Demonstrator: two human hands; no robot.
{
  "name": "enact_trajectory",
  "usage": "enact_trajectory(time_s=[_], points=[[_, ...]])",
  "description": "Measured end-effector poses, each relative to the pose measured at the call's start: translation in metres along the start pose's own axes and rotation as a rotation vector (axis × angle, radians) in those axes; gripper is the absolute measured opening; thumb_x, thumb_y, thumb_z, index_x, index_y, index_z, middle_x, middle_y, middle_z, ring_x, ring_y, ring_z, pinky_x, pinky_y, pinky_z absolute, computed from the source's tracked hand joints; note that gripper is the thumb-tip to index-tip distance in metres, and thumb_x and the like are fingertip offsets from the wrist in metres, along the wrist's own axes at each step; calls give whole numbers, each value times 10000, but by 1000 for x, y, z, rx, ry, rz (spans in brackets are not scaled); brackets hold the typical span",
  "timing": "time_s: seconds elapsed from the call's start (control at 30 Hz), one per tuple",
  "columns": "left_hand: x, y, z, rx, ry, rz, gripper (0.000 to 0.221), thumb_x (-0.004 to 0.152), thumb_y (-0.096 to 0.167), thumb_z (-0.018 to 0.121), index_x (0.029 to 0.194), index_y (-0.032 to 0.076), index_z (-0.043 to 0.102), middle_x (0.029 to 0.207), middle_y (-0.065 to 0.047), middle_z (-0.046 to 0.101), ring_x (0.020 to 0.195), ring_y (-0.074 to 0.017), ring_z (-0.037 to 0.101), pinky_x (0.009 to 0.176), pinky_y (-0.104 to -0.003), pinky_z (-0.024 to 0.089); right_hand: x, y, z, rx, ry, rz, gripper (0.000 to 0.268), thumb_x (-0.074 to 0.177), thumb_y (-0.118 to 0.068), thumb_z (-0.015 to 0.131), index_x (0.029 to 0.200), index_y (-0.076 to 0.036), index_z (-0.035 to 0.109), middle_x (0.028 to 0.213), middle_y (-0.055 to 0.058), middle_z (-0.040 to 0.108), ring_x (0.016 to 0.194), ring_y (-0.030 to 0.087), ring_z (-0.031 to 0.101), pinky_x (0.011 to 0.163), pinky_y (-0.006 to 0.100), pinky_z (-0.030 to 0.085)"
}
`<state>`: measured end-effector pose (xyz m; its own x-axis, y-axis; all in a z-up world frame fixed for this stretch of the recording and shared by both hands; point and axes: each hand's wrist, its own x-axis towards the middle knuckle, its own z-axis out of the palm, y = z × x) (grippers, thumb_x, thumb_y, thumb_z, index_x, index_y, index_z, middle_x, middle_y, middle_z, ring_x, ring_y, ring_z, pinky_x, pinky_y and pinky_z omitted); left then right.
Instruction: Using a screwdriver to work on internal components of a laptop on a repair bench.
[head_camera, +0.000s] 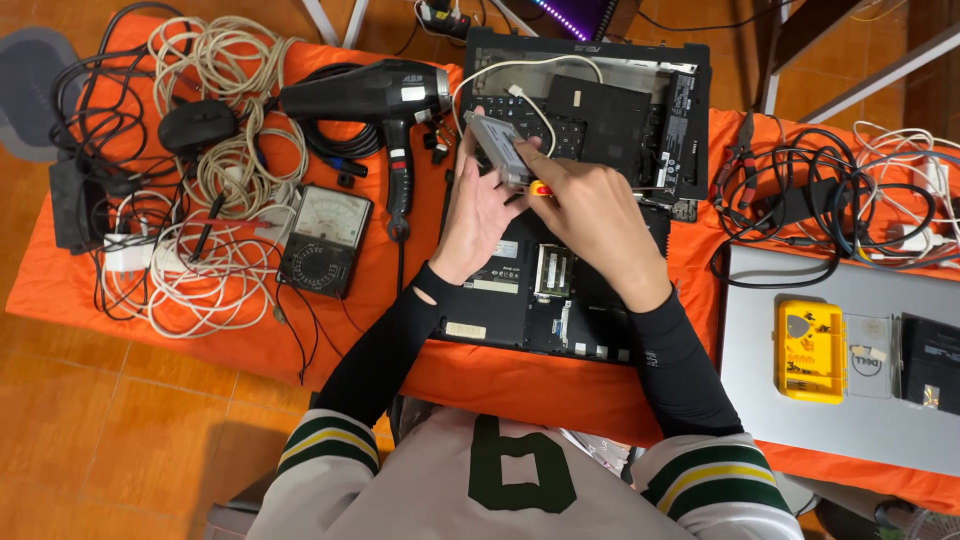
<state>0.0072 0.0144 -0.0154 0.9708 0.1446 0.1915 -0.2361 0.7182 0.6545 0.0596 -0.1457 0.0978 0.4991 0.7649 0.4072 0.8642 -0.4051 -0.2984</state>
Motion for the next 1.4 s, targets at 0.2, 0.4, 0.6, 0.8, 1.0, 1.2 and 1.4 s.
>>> enact_trajectory(time_s=[0.2, 0.4, 0.6, 0.8, 1.0, 1.2, 1.4], points=[[0, 5, 2, 110, 8, 66, 770, 1084, 381, 575, 1652, 271, 67, 1499, -228, 487, 1364, -257, 550, 1085, -484, 558, 1, 3, -10, 45, -167, 80, 619, 862, -237, 838, 1412, -78, 603, 903, 162, 721, 717, 349, 691, 693, 464, 547], [-4, -2, -2, 412, 8, 38, 958, 979, 315, 730, 1667, 130, 89, 1384, -244, 593, 1204, -266, 596, 1026, -416, 548, 4, 5, -32, 72, -348, 216, 1219, 648, -406, 939, 1606, -109, 246, 1056, 220, 669, 983, 385, 645, 955, 472, 470], [-8, -12, -14, 464, -143, 35, 882, 971, 366, 759, 1637, 45, 278, 1481, -139, 552, 1321, -194, 592, 1093, -363, 539, 2, 6, -26, 158, -402, 127, 1319, 599, -430, 964, 1607, -113, 176, 1094, 226, 642, 984, 383, 628, 980, 464, 456], [-9, 5, 9, 516, -93, 95, 961, 939, 337, 752, 1638, 133, 126, 1475, -61, 488, 1019, -167, 608, 906, -350, 585, 4, 1, -29, 229, -401, 134, 1222, 627, -251, 921, 1616, -157, 209, 1121, 193, 628, 984, 374, 621, 1002, 465, 454], [-12, 0, 3, 410, -94, 13, 744, 1028, 258, 713, 1597, 128, 251, 1176, -99, 664, 1029, -144, 617, 937, -296, 528, 2, 3, -24, 251, -282, -31, 1120, 628, -217, 909, 1571, -150, 307, 1154, 177, 616, 1026, 379, 610, 999, 478, 454], [-13, 4, 6, 448, -93, 26, 722, 1033, 241, 700, 1612, 113, 289, 1130, -74, 635, 981, -104, 574, 858, -262, 485, 3, 1, -26, 250, -300, -15, 1094, 641, -212, 906, 1562, -149, 318, 1123, 169, 604, 985, 368, 599, 968, 471, 459], [-13, 5, 7, 461, -102, 33, 718, 1040, 240, 698, 1621, 117, 295, 1197, -87, 651, 1009, -107, 580, 880, -257, 489, 3, 1, -27, 244, -270, -57, 1106, 626, -199, 902, 1563, -136, 318, 1138, 172, 605, 1014, 370, 604, 984, 475, 452]])
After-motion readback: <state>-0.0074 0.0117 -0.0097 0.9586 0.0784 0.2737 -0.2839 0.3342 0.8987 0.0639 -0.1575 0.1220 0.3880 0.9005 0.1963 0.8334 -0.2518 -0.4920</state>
